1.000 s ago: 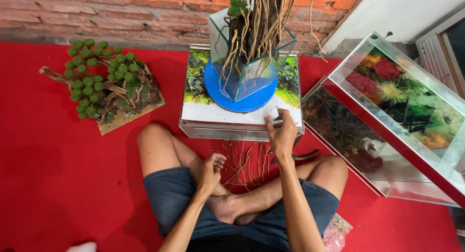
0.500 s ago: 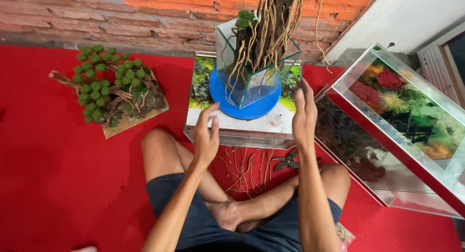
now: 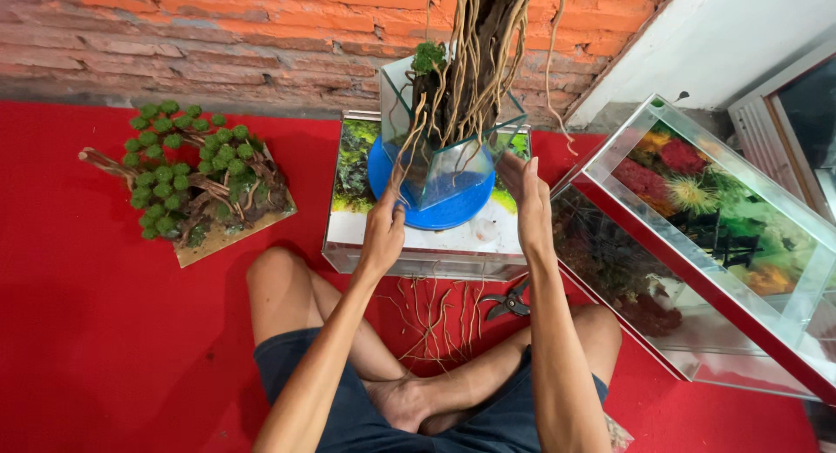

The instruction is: The person assembles a miniature bonsai display by applying glue to a root structure and attaching small twigs. They rotate the display stand to access different sides and continue adding twigs to the roots.

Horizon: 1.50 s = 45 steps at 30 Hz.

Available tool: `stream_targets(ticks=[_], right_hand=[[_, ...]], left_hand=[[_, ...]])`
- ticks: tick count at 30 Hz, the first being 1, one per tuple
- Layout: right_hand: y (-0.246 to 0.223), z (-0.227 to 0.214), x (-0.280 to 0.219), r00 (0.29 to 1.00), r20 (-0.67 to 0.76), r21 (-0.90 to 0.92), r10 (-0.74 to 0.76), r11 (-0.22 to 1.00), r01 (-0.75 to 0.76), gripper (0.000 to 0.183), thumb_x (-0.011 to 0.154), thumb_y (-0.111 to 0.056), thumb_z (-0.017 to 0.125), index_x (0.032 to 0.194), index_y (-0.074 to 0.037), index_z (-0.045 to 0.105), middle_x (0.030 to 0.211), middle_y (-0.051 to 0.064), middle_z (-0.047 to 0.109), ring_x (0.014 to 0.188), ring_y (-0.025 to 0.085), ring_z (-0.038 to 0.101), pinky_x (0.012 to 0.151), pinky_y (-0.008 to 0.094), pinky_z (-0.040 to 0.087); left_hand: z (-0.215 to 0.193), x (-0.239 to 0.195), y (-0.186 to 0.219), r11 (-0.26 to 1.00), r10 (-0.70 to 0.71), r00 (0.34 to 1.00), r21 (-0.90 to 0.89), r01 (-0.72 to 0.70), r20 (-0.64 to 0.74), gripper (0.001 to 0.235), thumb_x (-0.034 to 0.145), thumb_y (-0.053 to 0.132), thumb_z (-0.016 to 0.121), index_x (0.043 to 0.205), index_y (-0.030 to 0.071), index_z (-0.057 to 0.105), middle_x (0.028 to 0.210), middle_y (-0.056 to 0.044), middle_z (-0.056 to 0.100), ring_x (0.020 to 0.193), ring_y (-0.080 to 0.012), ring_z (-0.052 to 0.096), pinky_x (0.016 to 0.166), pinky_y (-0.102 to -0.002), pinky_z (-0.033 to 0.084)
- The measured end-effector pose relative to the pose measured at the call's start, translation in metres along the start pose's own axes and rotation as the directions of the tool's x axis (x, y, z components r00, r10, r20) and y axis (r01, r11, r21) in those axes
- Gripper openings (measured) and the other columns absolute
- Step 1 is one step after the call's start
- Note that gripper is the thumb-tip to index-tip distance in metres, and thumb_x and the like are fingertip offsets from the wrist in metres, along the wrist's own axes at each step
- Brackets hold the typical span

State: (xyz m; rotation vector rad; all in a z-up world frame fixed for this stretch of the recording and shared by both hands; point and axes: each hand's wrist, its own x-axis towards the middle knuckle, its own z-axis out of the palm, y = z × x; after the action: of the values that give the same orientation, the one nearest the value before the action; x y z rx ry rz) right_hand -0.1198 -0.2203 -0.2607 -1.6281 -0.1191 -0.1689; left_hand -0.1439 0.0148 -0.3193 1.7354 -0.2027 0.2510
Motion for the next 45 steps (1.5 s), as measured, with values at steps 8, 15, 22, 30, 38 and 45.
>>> stream_targets(ticks=[8, 15, 22, 30, 38, 45], right_hand=[[-0.005, 0.001, -0.012, 1.0, 0.013, -0.003, -0.007, 1.0, 0.007, 0.076, 0.116, -0.051, 0.023, 0.145, 0.009, 0.061, 0.139, 0.037, 0.063, 0.14, 0.052, 0.054, 0.122, 0.06, 0.038], [-0.004, 0.004, -0.017, 1.0, 0.01, 0.025, -0.012, 1.0, 0.012, 0.072, 0.116, -0.049, 0.026, 0.14, 0.005, 0.067, 0.134, 0.03, 0.069, 0.136, 0.042, 0.061, 0.121, 0.056, 0.042], [0.0, 0.001, -0.017, 1.0, -0.028, 0.091, 0.007, 0.996, -0.004, 0.067, 0.117, -0.044, 0.03, 0.136, 0.006, 0.069, 0.129, 0.028, 0.072, 0.131, 0.041, 0.065, 0.12, 0.054, 0.044], [0.01, 0.005, -0.019, 0.998, -0.068, 0.087, 0.006, 0.996, 0.0, 0.064, 0.117, -0.043, 0.034, 0.135, 0.007, 0.07, 0.129, 0.03, 0.072, 0.131, 0.041, 0.065, 0.12, 0.055, 0.044], [-0.005, 0.011, -0.024, 0.996, -0.084, 0.064, 0.038, 0.997, -0.033, 0.061, 0.116, -0.039, 0.037, 0.134, 0.009, 0.07, 0.126, 0.032, 0.073, 0.13, 0.044, 0.065, 0.12, 0.056, 0.044], [-0.011, 0.012, -0.029, 0.997, -0.053, 0.054, 0.057, 0.997, -0.054, 0.058, 0.116, -0.039, 0.04, 0.128, 0.004, 0.076, 0.12, 0.026, 0.077, 0.129, 0.037, 0.067, 0.121, 0.053, 0.044]], left_hand=[[-0.001, 0.013, -0.022, 0.993, -0.066, 0.998, -0.095, 0.067, 0.019, 0.07, 0.104, -0.012, 0.035, 0.169, 0.014, 0.034, 0.167, -0.035, 0.036, 0.143, -0.065, 0.035, 0.114, -0.073, 0.039], [-0.003, 0.024, -0.027, 0.985, -0.018, 0.999, -0.174, 0.009, -0.048, 0.061, 0.104, -0.01, 0.037, 0.162, 0.007, 0.045, 0.16, -0.033, 0.047, 0.15, -0.0536, 0.035, 0.122, -0.061, 0.04], [0.006, -0.009, -0.02, 0.983, -0.161, 0.979, -0.105, 0.149, -0.122, 0.063, 0.104, -0.012, 0.038, 0.161, 0.011, 0.05, 0.16, -0.024, 0.053, 0.145, -0.0454, 0.052, 0.12, -0.055, 0.045], [0.02, -0.035, -0.002, 0.992, -0.126, 0.989, -0.015, 0.125, -0.081, 0.078, 0.098, -0.018, 0.042, 0.17, 0.011, 0.03, 0.171, -0.03, 0.032, 0.143, -0.0554, 0.047, 0.117, -0.064, 0.045], [0.013, -0.027, -0.005, 0.996, -0.065, 0.998, 0.064, 0.067, -0.025, 0.088, 0.092, -0.022, 0.043, 0.172, 0.008, 0.023, 0.172, -0.033, 0.025, 0.142, -0.0602, 0.044, 0.115, -0.07, 0.044], [0.01, -0.023, -0.019, 0.995, -0.065, 0.998, 0.072, 0.067, -0.024, 0.093, 0.087, -0.024, 0.044, 0.172, 0.007, 0.021, 0.172, -0.033, 0.024, 0.141, -0.0614, 0.044, 0.114, -0.071, 0.044]])
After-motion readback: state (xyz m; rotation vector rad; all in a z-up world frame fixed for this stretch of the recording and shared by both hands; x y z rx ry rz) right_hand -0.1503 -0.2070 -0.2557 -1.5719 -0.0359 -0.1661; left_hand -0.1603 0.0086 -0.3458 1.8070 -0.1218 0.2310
